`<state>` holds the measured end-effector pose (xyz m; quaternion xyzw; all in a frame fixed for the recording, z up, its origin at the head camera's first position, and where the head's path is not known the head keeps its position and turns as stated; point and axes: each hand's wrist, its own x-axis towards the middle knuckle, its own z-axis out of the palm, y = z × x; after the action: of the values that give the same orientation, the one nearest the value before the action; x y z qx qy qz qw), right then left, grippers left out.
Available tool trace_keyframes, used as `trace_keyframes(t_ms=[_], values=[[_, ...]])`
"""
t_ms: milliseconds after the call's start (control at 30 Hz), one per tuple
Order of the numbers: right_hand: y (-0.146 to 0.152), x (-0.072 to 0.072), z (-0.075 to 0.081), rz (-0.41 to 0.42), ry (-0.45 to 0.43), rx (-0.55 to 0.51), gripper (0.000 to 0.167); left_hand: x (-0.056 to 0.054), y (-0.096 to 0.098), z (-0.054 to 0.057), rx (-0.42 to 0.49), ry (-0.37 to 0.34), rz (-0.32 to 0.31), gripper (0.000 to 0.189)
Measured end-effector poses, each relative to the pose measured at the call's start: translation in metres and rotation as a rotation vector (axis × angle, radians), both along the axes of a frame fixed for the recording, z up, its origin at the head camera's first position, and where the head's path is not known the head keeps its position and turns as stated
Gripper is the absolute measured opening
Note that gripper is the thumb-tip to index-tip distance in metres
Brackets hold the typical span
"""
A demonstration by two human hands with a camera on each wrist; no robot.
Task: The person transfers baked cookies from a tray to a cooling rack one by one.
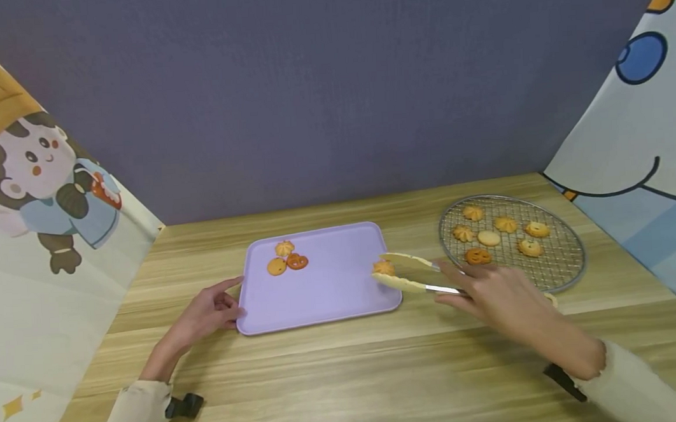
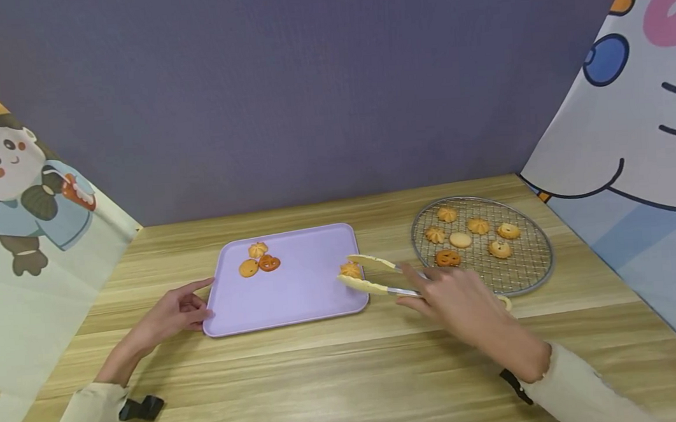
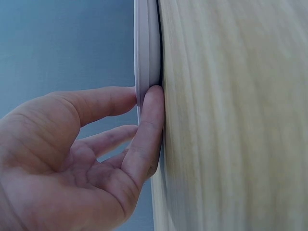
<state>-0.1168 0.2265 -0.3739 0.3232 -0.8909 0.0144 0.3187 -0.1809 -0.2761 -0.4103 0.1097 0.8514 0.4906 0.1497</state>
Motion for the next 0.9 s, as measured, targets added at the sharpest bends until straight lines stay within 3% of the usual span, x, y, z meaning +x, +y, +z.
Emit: trace_keyframes(t_ms=[267, 900], values=[[0.035, 0.013, 0.000, -0.048, 0.021, -0.019, 0.068, -0.001, -0.001, 0.000, -0.025, -0.004, 0.014, 0.068], [0.089, 0.044, 0.000, -0.224, -0.114, -0.086, 0.060, -0.001, 0.001, 0.000, -0.008, -0.007, 0.006, 0.069]])
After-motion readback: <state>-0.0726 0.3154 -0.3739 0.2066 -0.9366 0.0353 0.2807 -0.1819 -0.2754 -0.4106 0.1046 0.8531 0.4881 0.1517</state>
